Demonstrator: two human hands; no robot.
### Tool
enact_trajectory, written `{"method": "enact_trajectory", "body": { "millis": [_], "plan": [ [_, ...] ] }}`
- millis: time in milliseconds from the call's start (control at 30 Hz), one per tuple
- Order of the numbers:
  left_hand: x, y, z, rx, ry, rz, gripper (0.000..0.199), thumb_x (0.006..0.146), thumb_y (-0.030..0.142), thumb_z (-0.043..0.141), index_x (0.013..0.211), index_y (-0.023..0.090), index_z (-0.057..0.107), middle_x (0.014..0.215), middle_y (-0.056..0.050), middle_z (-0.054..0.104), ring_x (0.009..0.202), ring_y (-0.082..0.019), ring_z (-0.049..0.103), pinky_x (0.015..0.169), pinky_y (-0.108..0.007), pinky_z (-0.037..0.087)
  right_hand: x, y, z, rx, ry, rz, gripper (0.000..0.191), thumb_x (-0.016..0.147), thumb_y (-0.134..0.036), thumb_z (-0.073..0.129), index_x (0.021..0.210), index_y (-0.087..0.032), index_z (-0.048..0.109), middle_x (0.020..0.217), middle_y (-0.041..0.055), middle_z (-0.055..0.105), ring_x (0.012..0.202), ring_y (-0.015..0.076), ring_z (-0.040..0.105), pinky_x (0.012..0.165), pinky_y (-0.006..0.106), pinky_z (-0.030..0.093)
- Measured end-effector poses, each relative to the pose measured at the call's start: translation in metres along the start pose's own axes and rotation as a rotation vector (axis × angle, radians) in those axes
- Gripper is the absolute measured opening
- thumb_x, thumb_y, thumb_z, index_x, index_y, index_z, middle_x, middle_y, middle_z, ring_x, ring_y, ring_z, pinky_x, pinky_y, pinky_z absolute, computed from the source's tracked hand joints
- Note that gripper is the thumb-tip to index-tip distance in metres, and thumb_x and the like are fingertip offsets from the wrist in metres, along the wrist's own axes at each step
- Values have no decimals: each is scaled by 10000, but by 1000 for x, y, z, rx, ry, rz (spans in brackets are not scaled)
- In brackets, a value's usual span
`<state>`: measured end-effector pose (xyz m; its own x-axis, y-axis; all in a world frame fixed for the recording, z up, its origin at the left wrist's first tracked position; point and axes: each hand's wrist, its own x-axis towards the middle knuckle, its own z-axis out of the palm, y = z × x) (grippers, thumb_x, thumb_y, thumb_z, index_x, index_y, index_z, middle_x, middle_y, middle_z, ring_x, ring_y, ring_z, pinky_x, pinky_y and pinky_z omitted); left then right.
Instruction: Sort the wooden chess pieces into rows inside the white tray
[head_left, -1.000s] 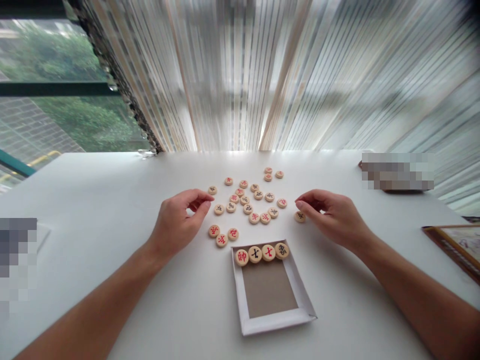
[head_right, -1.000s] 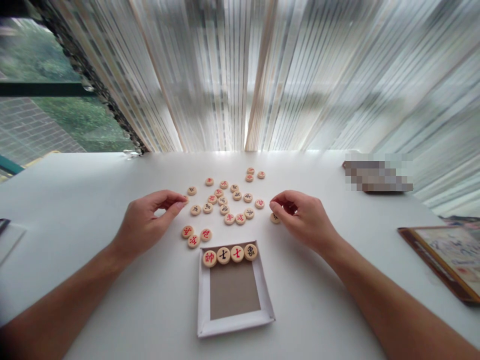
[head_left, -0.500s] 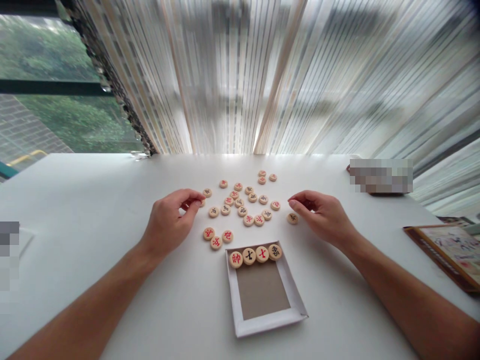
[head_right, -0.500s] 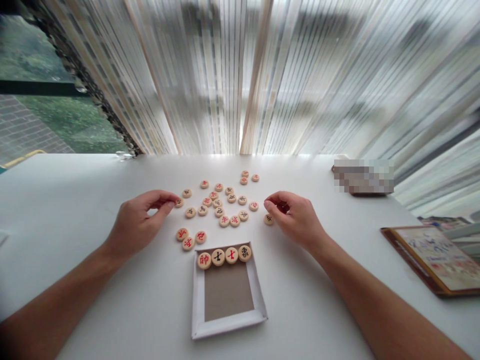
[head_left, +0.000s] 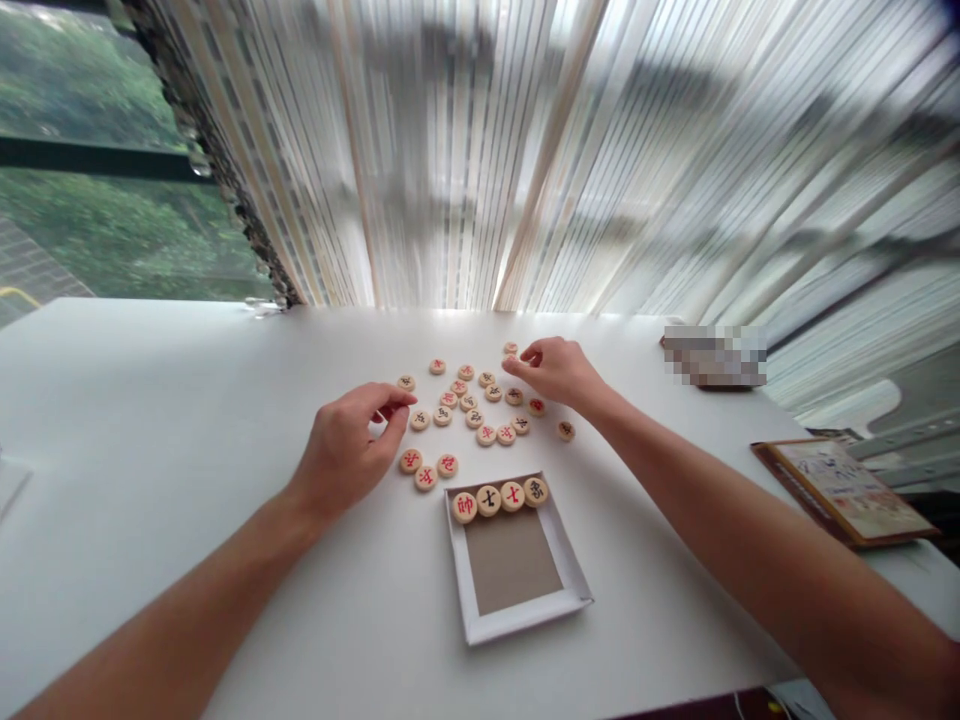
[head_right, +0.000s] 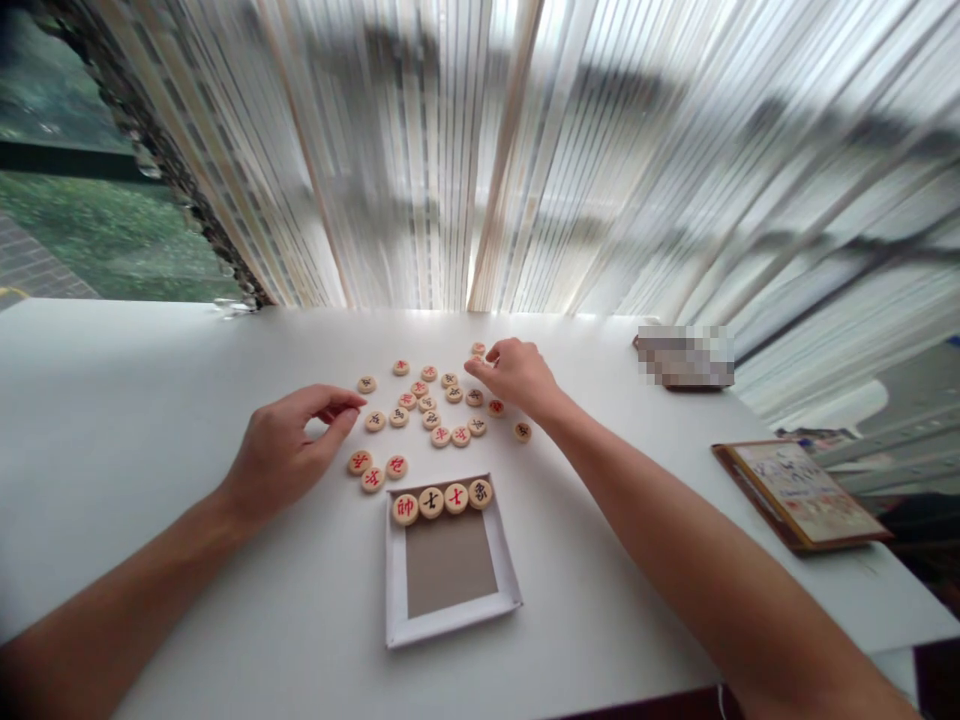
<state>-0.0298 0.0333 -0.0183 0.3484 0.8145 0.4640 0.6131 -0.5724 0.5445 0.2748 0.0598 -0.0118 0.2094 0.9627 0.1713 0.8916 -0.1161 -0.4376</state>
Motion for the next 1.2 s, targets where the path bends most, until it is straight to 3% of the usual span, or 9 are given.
{"method": "enact_trajectory", "body": {
  "millis": [200, 367, 500, 633, 700, 767, 833, 1000, 1200],
  "plan": [
    [-1, -2, 1, -9, 9, 25, 190, 957, 280, 599, 983, 197, 769, 941, -68, 811, 804, -223, 741, 778, -315, 604, 10, -18, 11, -114, -5, 61, 286, 863, -450, 776, 871, -164, 792, 934, 195, 795, 915, 341, 755, 755, 385, 544],
    [-2, -1, 4, -39, 8, 54, 185, 954, 242, 595, 992, 183, 767, 931, -71, 802, 818, -220, 742, 818, -320, 607, 6, -17, 8, -29, 27, 48, 164, 829, -315, 770, 753, -172, 737, 850, 173, 784, 914, 344, 758, 780, 398, 550],
    [-4, 5, 4, -84, 8, 76, 179, 953, 227, 599, 988, 172, 766, 925, -70, 800, 806, -212, 737, 798, -321, 599, -15, -13, -7, 195, 22, 9, 160, 841, -320, 762, 823, -166, 725, 789, 114, 786, 765, 257, 754, 712, 355, 570],
    [-10, 21, 3, -244, -41, 19, 156, 951, 250, 638, 975, 180, 774, 888, -53, 802, 783, -199, 736, 663, -278, 571, -59, -18, -20, 469, -90, -40, 334, 876, -448, 753, 1006, -141, 743, 870, 112, 811, 664, 195, 728, 570, 303, 573],
    [-15, 32, 4, -357, -96, -39, 154, 949, 273, 664, 979, 189, 788, 882, -45, 809, 781, -193, 743, 683, -277, 580, -83, -22, -23, 593, -155, -68, 433, 857, -502, 790, 1095, -141, 761, 850, 92, 804, 666, 185, 713, 557, 293, 572],
    [-19, 42, 6, -501, -164, -115, 160, 954, 307, 685, 978, 189, 792, 872, -42, 815, 782, -190, 756, 689, -272, 586, -103, -26, -23, 893, -266, -83, 445, 811, -461, 878, 1118, -148, 802, 853, 85, 797, 695, 174, 696, 577, 282, 572],
    [-23, 49, 8, -622, -234, -166, 180, 954, 336, 709, 993, 185, 798, 880, -47, 821, 801, -193, 766, 707, -271, 595, -117, -29, -21, 1032, -345, -78, 380, 821, -416, 904, 1107, -175, 836, 928, 86, 808, 740, 164, 701, 620, 276, 586],
    [-29, 60, 8, -836, -358, -256, 218, 931, 345, 777, 1027, 154, 822, 948, -74, 845, 856, -189, 776, 769, -257, 603, -133, -34, -18, 1257, -477, -44, 368, 769, -250, 975, 1103, -195, 830, 865, 42, 799, 748, 133, 721, 658, 214, 599],
    [-33, 68, 8, -977, -431, -315, 184, 952, 305, 786, 1046, 159, 847, 923, -71, 850, 828, -172, 768, 763, -247, 605, -141, -40, -23, 1370, -520, 28, 296, 692, -128, 1008, 920, -181, 826, 808, 20, 807, 693, 111, 740, 628, 153, 618]
  ]
}}
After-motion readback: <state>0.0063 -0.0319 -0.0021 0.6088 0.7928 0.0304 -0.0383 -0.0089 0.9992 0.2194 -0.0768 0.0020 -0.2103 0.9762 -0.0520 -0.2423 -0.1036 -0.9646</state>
